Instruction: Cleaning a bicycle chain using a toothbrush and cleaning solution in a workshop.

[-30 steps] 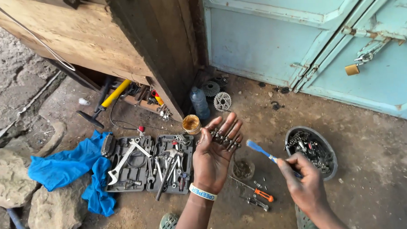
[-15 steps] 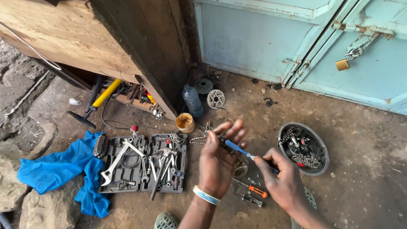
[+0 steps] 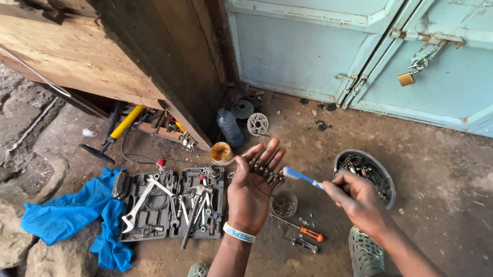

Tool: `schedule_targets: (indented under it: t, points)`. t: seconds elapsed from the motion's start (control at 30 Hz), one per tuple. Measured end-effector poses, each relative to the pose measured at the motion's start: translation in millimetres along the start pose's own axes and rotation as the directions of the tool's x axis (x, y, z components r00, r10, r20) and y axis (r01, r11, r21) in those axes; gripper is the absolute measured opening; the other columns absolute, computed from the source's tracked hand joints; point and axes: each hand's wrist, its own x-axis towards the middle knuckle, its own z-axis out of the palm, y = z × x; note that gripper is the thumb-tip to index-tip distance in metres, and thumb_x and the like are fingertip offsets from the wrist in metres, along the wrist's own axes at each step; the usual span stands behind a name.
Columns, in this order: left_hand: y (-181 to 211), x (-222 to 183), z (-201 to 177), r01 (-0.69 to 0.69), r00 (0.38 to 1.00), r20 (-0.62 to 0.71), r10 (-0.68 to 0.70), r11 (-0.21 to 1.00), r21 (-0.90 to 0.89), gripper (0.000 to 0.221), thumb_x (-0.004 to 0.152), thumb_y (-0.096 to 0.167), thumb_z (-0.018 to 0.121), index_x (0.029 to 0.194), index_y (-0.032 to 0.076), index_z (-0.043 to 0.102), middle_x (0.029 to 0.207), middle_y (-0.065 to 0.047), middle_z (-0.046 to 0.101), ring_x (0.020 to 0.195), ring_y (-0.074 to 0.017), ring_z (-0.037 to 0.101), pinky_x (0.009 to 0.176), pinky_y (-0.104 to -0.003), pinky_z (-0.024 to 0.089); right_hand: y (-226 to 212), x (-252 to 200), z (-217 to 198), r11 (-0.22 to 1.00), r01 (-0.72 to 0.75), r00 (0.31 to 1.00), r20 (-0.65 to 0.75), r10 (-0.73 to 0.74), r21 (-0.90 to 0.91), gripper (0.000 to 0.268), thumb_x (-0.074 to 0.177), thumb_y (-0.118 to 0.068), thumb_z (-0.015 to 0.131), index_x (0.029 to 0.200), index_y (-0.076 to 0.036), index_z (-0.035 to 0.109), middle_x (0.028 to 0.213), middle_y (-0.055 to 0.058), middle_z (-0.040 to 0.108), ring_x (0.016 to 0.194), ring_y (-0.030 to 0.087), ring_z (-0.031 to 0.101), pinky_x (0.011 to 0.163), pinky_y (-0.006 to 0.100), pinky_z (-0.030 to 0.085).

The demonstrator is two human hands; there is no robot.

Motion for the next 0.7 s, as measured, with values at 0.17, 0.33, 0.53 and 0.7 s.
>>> schedule_targets:
  t: [0.17,0.33,0.53,0.7]
  points:
    - [-23.9,-10.4,20.9,0.073,0.995,0.062,-0.082,0.989,0.131,0.044,0.108,0.039,0.038,0.13,0.004,0.055,0.146,-0.025,0.059,0.134,-0.0429,0.059,0.098,-0.049,0.053,4.4,2.6,21.7,0.987,-0.081,0.997,0.018,0.08,0.139,0.022,0.095,-0.014,0.072,0.077,-0.008,0.061,0.066,0.004,0.055,0.057,0.013,0.048,0.053,0.028,0.038]
    - [-17.0,-8.7,15.7,0.077,0.987,0.136,-0.087,0.994,0.077,0.047,0.107,0.042,0.043,0.132,0.004,0.056,0.154,-0.025,0.051,0.138,-0.0436,0.054,0.11,-0.051,0.049,-1.3,2.1,17.1,0.974,-0.091,0.984,0.167,0.057,0.206,0.028,0.098,-0.013,0.069,0.075,-0.01,0.054,0.058,0.003,0.051,0.051,0.012,0.046,0.045,0.027,0.032]
    - [-28.3,-6.2,11.4,0.151,0.983,0.1,-0.156,0.987,0.05,0.046,0.108,0.041,0.039,0.135,0.006,0.052,0.151,-0.024,0.055,0.137,-0.0423,0.056,0.104,-0.055,0.052,0.8,8.8,23.9,0.988,-0.044,0.994,0.102,0.029,0.147,0.024,0.095,-0.013,0.071,0.075,-0.009,0.057,0.065,0.004,0.054,0.055,0.014,0.048,0.05,0.028,0.038]
    - [-10.4,-3.7,4.4,0.053,0.997,0.048,-0.055,0.998,0.036,0.049,0.104,0.049,0.04,0.134,0.017,0.063,0.15,-0.02,0.059,0.137,-0.0388,0.057,0.1,-0.05,0.056,11.7,3.5,0.8,1.0,0.001,0.999,0.049,-0.001,-0.004,0.019,0.088,-0.006,0.076,0.072,0.0,0.068,0.049,0.008,0.055,0.05,0.014,0.051,0.051,0.026,0.042]
